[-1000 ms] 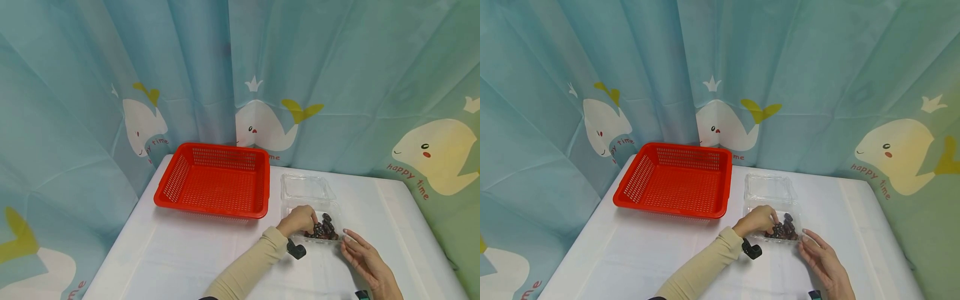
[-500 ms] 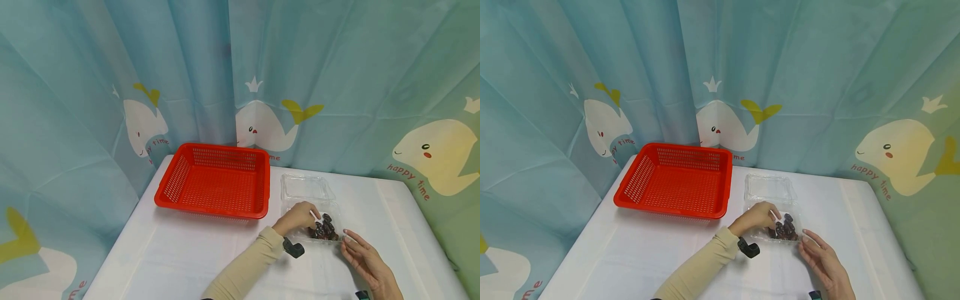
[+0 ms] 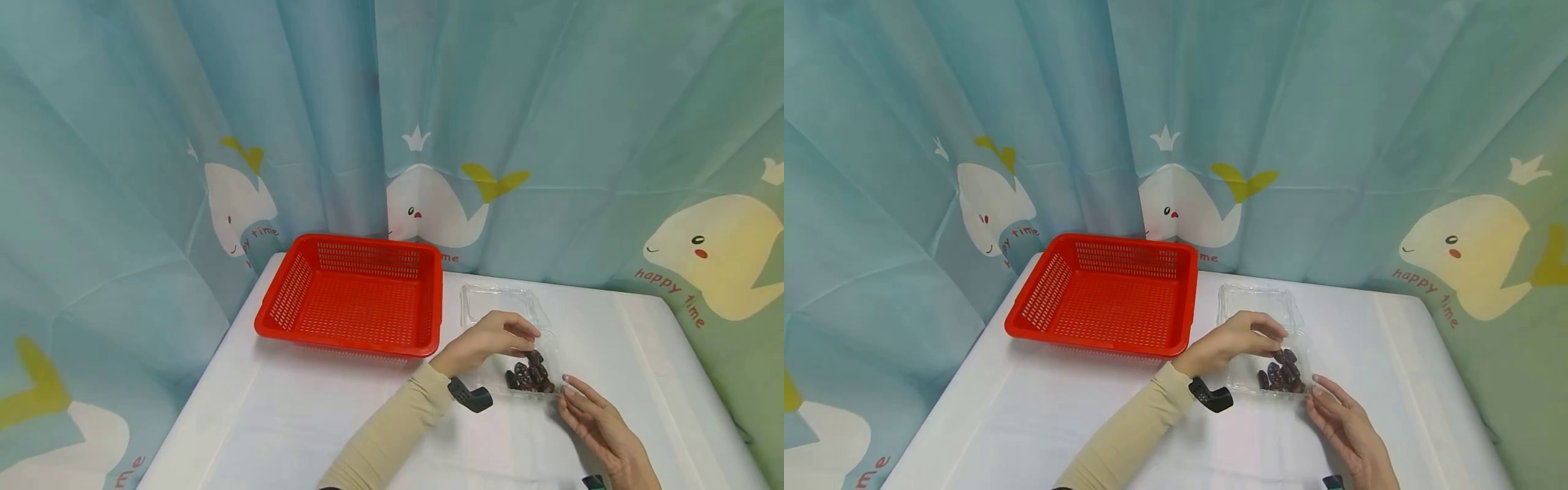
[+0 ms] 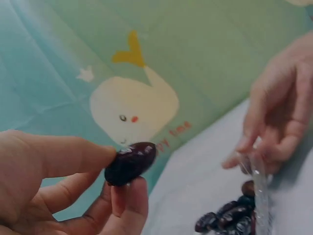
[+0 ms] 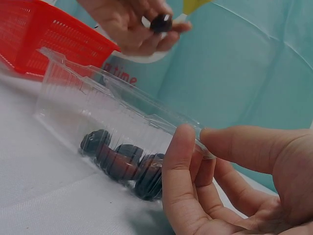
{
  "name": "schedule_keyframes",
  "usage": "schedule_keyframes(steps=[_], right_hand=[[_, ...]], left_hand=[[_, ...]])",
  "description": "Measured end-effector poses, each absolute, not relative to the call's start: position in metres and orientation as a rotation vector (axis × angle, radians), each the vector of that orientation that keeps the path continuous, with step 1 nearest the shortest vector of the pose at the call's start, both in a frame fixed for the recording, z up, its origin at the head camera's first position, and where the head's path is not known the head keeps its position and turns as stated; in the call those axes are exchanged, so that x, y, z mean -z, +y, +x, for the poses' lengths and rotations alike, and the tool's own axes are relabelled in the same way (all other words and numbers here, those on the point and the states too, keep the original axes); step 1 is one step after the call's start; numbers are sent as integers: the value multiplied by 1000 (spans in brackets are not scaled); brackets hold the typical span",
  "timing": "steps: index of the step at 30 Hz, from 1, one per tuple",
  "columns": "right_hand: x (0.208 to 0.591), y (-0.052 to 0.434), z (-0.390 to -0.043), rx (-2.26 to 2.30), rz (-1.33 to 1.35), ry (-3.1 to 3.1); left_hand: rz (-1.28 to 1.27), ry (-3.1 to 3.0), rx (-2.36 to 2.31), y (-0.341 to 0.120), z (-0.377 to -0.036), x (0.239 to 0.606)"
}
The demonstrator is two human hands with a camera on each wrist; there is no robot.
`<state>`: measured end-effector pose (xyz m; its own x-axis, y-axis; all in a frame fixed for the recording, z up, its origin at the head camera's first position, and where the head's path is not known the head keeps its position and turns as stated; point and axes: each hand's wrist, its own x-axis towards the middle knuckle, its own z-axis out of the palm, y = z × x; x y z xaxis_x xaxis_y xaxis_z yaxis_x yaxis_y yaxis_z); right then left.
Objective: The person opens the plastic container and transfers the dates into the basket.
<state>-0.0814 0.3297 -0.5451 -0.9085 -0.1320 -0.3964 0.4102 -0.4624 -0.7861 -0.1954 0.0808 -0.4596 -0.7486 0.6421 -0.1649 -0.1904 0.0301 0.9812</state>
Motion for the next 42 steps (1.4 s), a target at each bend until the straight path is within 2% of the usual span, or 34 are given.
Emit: schedule_keyframes(steps=[15,25,36,42], right_hand=[[545,329,-81,2347,497,1482],[544,329,-83,2342,485,1477],[545,330,-82,2350,520,1457],[545,329,-83,2364,509,1437]], left_hand=[[290,1486,-2010,29,-216,432],[279,1510,-2102,-9,-225,418],[170,1563,-2142,-54,-236,419],[193,1537,-2142,-83,-244,418]])
